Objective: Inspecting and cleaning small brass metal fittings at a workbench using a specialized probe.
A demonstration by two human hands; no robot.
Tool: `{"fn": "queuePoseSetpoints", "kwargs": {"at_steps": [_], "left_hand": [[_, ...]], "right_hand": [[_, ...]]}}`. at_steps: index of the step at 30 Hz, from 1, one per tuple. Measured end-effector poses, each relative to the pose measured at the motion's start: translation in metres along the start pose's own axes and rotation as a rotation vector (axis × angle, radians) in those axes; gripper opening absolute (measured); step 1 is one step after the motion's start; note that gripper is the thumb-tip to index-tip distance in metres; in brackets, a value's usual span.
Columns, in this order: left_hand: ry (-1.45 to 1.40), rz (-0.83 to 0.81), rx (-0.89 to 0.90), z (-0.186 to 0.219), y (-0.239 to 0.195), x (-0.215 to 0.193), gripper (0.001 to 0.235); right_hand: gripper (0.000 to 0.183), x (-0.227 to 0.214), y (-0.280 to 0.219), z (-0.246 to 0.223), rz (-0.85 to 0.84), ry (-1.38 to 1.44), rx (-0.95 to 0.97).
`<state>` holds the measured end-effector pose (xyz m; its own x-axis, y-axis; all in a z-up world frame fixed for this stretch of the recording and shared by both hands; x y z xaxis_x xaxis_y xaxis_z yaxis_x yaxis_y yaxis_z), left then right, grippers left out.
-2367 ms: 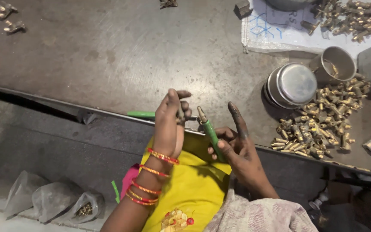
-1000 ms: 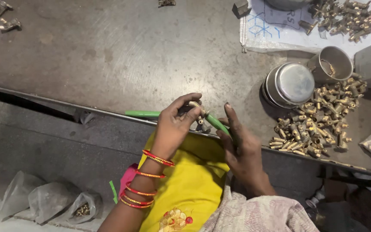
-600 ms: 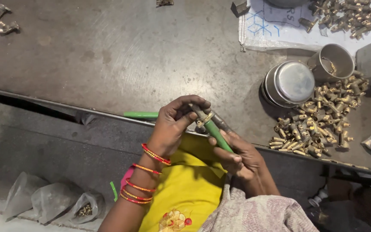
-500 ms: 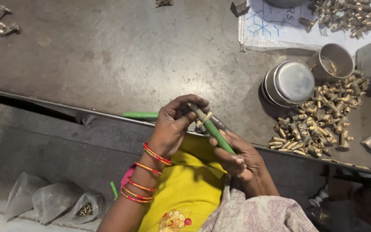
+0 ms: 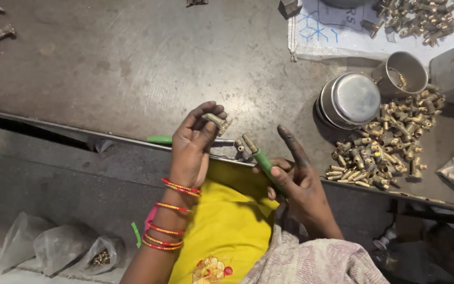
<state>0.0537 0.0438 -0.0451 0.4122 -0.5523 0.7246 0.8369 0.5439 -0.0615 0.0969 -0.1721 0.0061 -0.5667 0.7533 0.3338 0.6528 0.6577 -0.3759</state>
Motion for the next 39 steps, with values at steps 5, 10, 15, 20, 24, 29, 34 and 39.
{"fn": "queuePoseSetpoints", "kwargs": {"at_steps": [5, 10, 15, 20, 24, 29, 34, 39], "left_hand": [[0.115, -0.062, 0.028, 0.006, -0.007, 0.018, 0.038], [0.362, -0.168, 0.03, 0.007, -0.013, 0.036, 0.032], [0.067, -0.186, -0.09, -0.023, -0.025, 0.034, 0.029], [0.084, -0.121, -0.112, -0.029, -0.027, 0.027, 0.029], [0.229, -0.096, -0.082, -0.018, -0.036, 0.026, 0.03], [0.562, -0.138, 0.056, 0.01, -0.038, 0.029, 0.032], [0.579, -0.093, 0.058, 0.012, -0.037, 0.019, 0.034], [0.701, -0.149, 0.108, 0.015, -0.015, 0.016, 0.033]], "right_hand": [[0.083, 0.001, -0.001, -0.005, 0.085, -0.141, -0.043], [0.079, 0.001, 0.0, -0.012, 0.199, -0.518, -0.181], [0.076, 0.002, 0.0, -0.015, 0.17, -0.523, -0.196], [0.073, 0.002, 0.005, -0.004, 0.155, -0.416, -0.088], [0.07, 0.0, 0.01, -0.018, 0.052, -0.578, -0.091], [0.071, -0.052, 0.029, -0.041, 0.003, -0.625, 0.123], [0.078, -0.083, 0.031, -0.066, 0.303, -0.033, -0.188], [0.079, -0.061, 0.032, -0.034, 0.454, -0.147, -0.132]]}}
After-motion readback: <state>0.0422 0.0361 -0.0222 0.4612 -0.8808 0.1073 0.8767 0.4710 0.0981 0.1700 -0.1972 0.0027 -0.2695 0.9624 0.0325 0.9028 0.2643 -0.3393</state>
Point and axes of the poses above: each hand's wrist, its own y-axis towards the middle knuckle, its own x-axis out of the palm, z = x × y, the point moved 6 cm from there along y, towards the middle knuckle, and after that the axes turned 5 degrees about x, right-handed, at the moved point
